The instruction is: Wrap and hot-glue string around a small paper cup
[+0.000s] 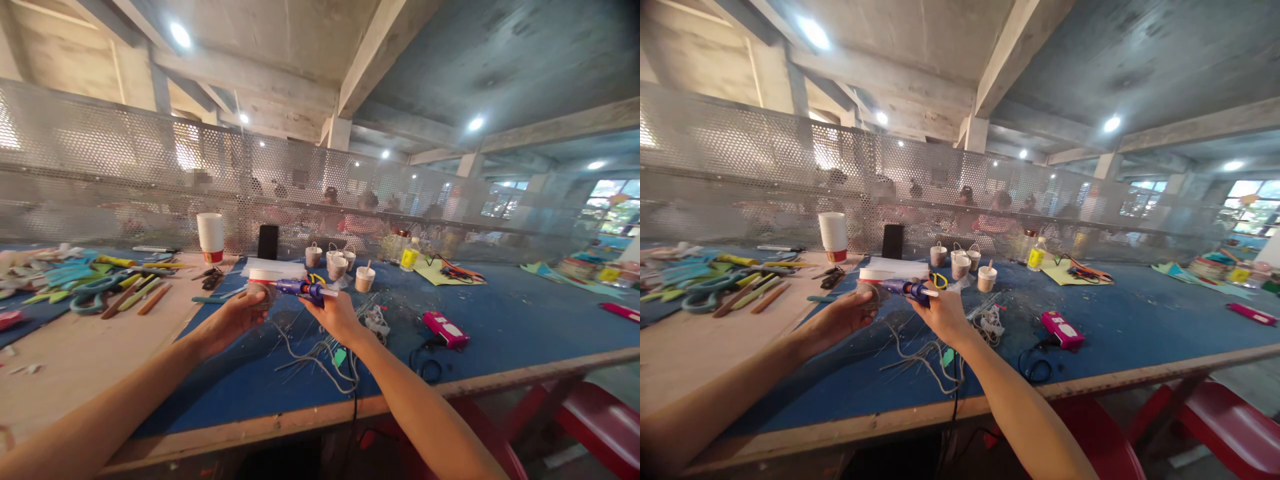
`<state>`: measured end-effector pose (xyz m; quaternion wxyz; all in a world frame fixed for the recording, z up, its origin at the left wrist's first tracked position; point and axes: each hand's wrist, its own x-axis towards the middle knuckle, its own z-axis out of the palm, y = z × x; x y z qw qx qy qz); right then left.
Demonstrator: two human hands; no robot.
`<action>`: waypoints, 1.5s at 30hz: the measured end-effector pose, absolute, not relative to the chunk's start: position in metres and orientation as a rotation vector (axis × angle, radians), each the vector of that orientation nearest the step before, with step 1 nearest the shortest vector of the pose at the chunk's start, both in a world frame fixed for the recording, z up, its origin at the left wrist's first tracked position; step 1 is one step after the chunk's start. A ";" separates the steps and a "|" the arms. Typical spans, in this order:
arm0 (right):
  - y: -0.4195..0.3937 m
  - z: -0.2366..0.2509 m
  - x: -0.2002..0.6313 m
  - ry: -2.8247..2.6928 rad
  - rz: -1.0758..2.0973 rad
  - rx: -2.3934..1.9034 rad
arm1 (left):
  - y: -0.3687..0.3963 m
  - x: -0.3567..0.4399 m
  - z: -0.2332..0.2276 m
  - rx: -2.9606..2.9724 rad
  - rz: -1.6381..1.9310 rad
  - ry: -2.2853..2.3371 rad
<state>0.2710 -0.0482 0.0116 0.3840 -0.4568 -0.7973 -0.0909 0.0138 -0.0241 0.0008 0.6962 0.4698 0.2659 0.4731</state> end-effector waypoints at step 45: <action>-0.003 -0.015 0.298 -1.805 0.305 -1.759 | -0.032 0.019 0.008 1.060 1.073 0.626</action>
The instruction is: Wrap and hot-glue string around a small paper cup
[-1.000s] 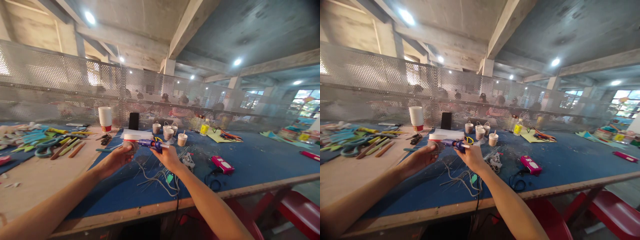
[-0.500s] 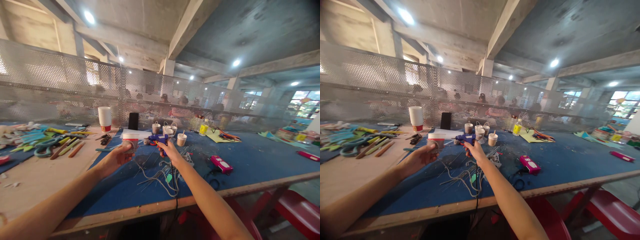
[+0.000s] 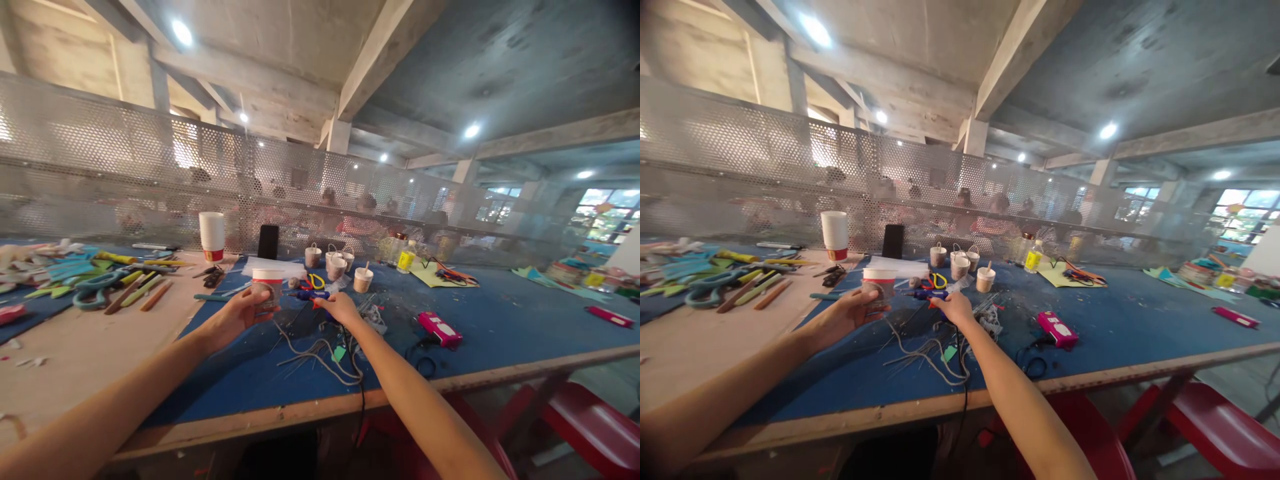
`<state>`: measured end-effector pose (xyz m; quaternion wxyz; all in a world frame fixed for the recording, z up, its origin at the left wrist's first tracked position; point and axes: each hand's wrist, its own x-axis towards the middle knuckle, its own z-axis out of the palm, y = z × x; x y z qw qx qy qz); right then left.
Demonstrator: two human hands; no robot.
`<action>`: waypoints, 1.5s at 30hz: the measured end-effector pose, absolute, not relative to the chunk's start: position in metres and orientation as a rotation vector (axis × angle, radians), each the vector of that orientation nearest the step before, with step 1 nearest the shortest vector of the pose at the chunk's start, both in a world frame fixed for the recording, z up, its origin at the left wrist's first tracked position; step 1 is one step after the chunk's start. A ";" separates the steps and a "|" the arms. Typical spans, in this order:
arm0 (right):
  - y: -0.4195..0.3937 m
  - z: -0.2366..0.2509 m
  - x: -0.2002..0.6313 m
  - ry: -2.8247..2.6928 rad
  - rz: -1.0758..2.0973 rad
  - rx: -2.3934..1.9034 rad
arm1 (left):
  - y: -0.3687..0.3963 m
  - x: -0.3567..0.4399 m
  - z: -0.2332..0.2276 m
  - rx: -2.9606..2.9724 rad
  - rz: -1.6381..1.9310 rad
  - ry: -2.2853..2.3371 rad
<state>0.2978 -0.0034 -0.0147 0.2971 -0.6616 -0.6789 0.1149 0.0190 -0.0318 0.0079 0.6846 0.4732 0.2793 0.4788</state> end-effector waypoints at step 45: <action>-0.030 0.011 0.219 -1.476 0.883 -0.827 | -0.032 0.022 0.005 1.217 1.026 0.607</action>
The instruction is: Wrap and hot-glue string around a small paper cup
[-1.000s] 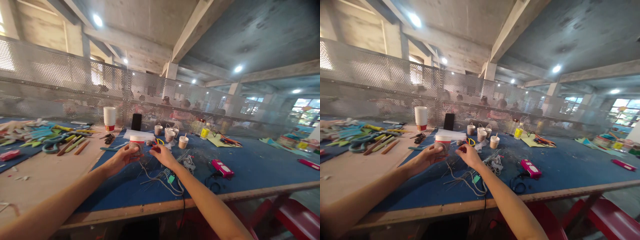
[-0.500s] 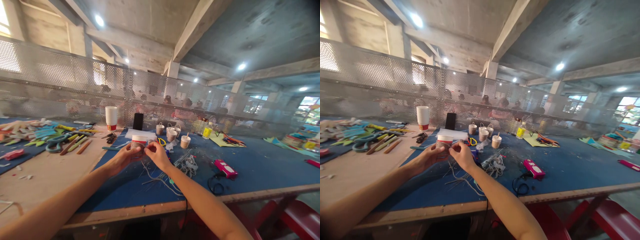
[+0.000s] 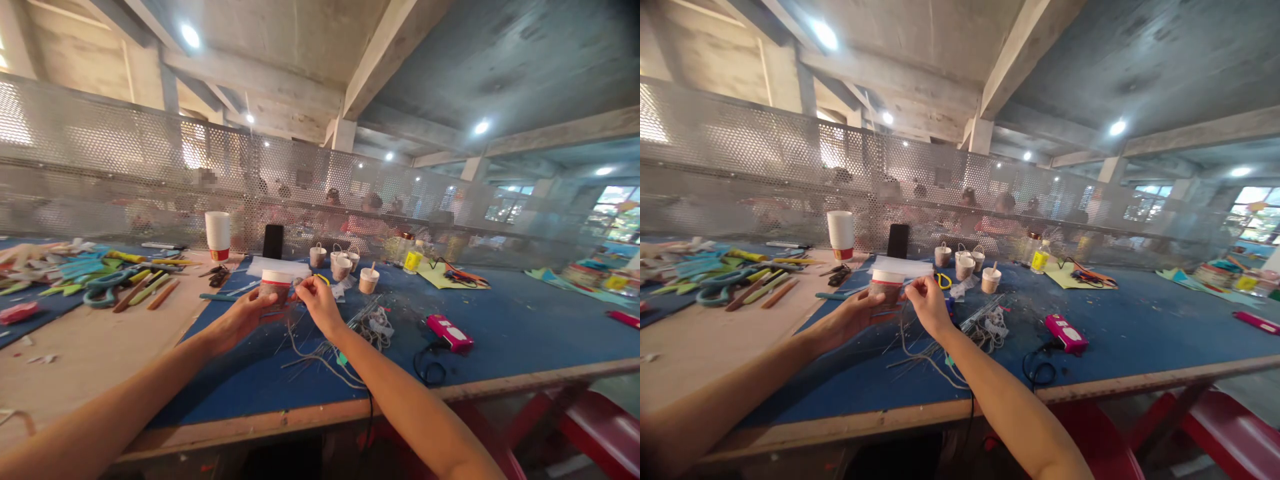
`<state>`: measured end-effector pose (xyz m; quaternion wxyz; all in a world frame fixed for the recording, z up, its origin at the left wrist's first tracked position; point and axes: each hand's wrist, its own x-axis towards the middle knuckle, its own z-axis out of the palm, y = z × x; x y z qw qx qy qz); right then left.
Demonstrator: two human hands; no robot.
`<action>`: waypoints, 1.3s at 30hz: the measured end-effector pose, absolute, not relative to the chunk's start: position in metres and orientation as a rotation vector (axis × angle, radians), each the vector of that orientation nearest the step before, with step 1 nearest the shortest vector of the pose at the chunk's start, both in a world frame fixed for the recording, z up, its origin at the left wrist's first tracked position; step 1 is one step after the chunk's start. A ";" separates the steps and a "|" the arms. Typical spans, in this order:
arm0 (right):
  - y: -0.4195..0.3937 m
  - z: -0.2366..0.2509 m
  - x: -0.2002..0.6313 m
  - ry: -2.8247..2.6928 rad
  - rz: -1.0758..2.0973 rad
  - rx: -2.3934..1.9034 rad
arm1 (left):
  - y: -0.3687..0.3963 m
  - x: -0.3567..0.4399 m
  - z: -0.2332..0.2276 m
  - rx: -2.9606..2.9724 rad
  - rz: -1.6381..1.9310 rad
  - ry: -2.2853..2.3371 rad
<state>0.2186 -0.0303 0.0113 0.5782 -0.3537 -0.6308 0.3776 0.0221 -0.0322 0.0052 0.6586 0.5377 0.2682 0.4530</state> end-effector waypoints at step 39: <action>-0.033 0.015 0.222 -1.550 0.809 -0.892 | -0.034 0.024 0.006 1.170 1.025 0.588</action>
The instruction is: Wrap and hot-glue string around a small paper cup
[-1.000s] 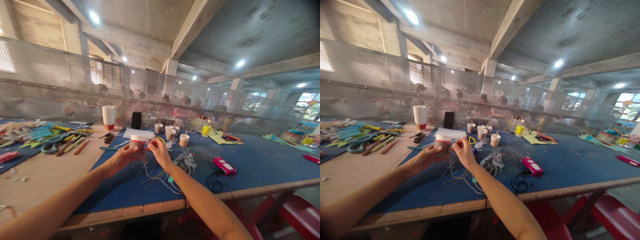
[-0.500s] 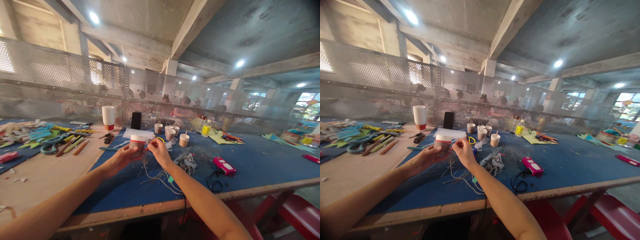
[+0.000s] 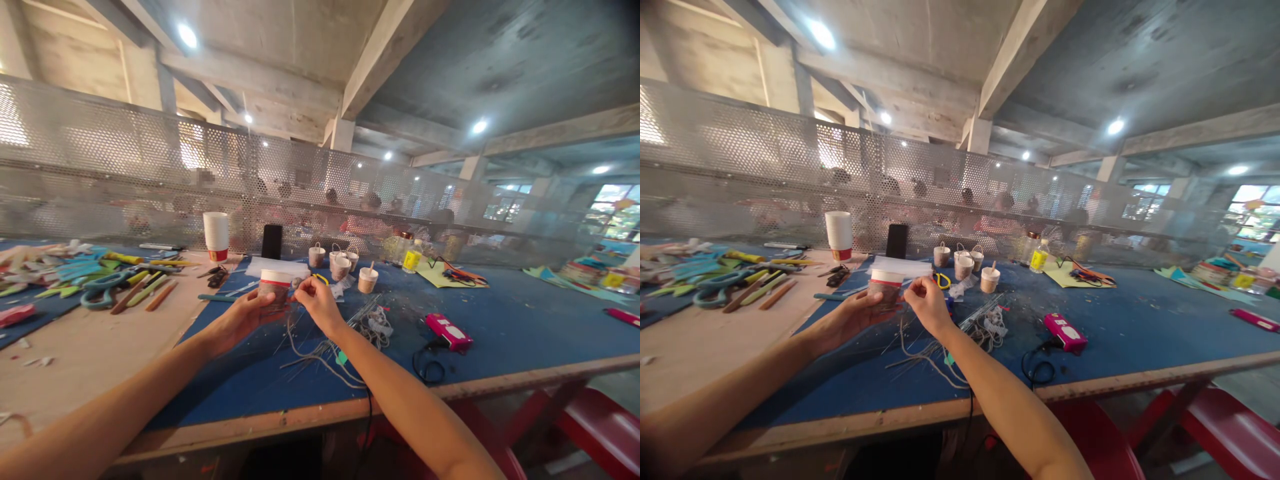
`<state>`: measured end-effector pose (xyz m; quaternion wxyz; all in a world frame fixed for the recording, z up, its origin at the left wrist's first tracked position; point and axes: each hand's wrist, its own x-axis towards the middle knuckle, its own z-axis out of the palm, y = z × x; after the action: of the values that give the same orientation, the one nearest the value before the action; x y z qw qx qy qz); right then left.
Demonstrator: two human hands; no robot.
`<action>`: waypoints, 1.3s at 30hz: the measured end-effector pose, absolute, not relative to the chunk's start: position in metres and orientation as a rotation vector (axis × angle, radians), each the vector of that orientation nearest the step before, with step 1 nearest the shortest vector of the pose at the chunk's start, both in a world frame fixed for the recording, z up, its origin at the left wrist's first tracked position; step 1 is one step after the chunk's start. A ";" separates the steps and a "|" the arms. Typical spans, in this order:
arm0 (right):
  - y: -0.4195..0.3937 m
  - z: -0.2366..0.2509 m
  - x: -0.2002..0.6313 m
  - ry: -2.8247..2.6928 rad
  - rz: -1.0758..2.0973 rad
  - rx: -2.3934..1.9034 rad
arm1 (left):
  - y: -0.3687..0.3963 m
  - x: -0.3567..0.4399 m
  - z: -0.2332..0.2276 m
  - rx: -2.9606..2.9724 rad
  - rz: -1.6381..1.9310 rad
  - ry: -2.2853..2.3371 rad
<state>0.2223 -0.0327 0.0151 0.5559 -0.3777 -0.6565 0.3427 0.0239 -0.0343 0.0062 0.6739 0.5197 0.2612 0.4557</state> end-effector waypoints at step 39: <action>-0.026 0.013 0.225 -1.546 0.818 -0.919 | -0.034 0.024 0.004 1.221 0.989 0.558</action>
<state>0.2250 -0.0263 0.0128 0.5506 -0.3882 -0.6532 0.3457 0.0244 -0.0337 0.0042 0.6721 0.5423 0.2478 0.4392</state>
